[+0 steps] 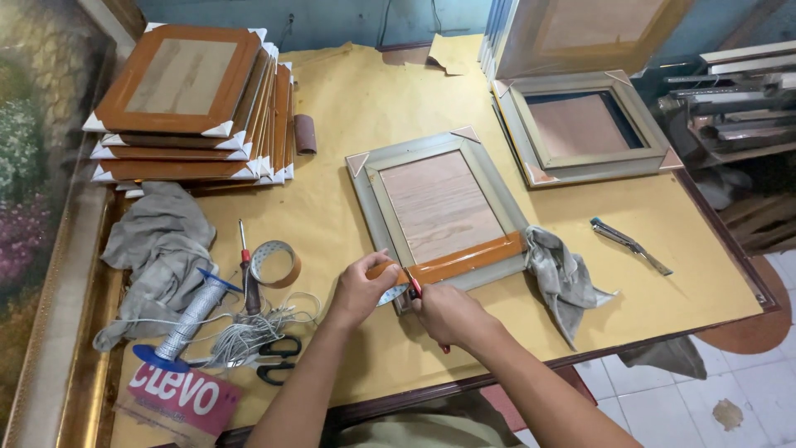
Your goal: Applying brown adhesive tape to the back of picture frames to secure the backing and seal the edges.
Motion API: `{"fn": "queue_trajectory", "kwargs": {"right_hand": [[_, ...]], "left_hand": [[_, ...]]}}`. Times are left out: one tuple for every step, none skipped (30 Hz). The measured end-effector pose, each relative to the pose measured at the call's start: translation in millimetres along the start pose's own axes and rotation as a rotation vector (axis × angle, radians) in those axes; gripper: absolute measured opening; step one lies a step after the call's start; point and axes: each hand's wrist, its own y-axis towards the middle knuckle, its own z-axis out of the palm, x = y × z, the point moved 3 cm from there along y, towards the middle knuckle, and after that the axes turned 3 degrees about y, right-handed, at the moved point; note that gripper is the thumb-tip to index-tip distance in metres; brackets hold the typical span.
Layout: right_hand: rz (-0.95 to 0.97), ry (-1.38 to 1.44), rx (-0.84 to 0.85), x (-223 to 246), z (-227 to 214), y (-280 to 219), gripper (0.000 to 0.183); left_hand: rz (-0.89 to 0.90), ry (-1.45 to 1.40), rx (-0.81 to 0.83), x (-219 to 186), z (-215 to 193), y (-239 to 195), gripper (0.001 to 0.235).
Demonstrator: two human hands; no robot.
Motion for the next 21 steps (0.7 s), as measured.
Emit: {"fn": "queue_trajectory", "kwargs": {"right_hand": [[-0.008, -0.007, 0.001, 2, -1, -1, 0.031], [-0.016, -0.014, 0.001, 4, -2, -1, 0.031], [-0.014, -0.013, 0.000, 5, -3, -2, 0.031], [-0.003, -0.013, 0.008, 5, -4, -2, 0.032], [0.008, -0.013, 0.016, 6, -5, -3, 0.032], [0.007, -0.012, 0.012, 0, -3, 1, 0.032], [-0.008, 0.012, 0.014, -5, 0, 6, 0.031], [-0.024, 0.035, 0.019, -9, 3, 10, 0.029], [-0.025, 0.034, 0.021, -9, 5, 10, 0.029], [-0.029, 0.040, 0.018, -11, 6, 9, 0.029], [-0.032, 0.046, 0.016, -12, 8, 8, 0.029], [-0.028, 0.045, 0.017, -8, 5, -1, 0.029], [-0.003, 0.050, 0.020, -5, 2, -10, 0.029], [0.014, 0.056, 0.019, 1, -2, -17, 0.029], [0.010, 0.055, 0.015, 2, -3, -13, 0.029], [0.014, 0.045, -0.003, 2, -2, -11, 0.029], [0.019, 0.036, -0.022, 2, -1, -9, 0.030], [0.021, 0.036, -0.022, 0, 1, -5, 0.030], [0.015, 0.044, -0.016, -2, 2, -2, 0.029], [0.008, 0.053, -0.008, -4, 4, 1, 0.029], [0.009, 0.054, -0.008, -4, 4, 1, 0.029]], "left_hand": [[-0.001, 0.000, -0.004, 1, 0, 1, 0.038], [-0.001, 0.000, -0.007, 3, 1, 2, 0.038], [-0.001, 0.001, -0.005, 1, 0, 1, 0.038], [0.006, -0.006, -0.006, 0, -1, 0, 0.038], [0.012, -0.013, -0.008, -1, -2, -1, 0.038], [0.015, -0.012, -0.009, -2, -2, -1, 0.038], [0.012, -0.005, -0.005, -3, -2, 0, 0.038], [0.004, 0.001, -0.002, -2, -2, -1, 0.038], [0.003, 0.000, -0.003, -2, -3, -1, 0.038], [0.005, -0.001, -0.002, -2, -3, -2, 0.038], [0.008, -0.002, 0.000, -2, -2, -2, 0.038], [0.007, -0.004, 0.004, -1, -1, -3, 0.038], [0.001, -0.005, 0.006, -1, 1, -3, 0.038], [0.000, -0.003, 0.001, -1, -1, -3, 0.037], [0.003, -0.002, -0.002, -2, -2, -1, 0.037], [0.002, 0.002, -0.003, -2, -1, -1, 0.037], [0.001, 0.006, -0.003, -1, -1, -2, 0.038], [0.001, 0.006, -0.001, -2, -1, -2, 0.038], [-0.006, 0.013, 0.004, -2, -2, -2, 0.038], [-0.014, 0.020, 0.008, -3, -2, -3, 0.038], [-0.015, 0.021, 0.009, -3, -2, -3, 0.038]]}}
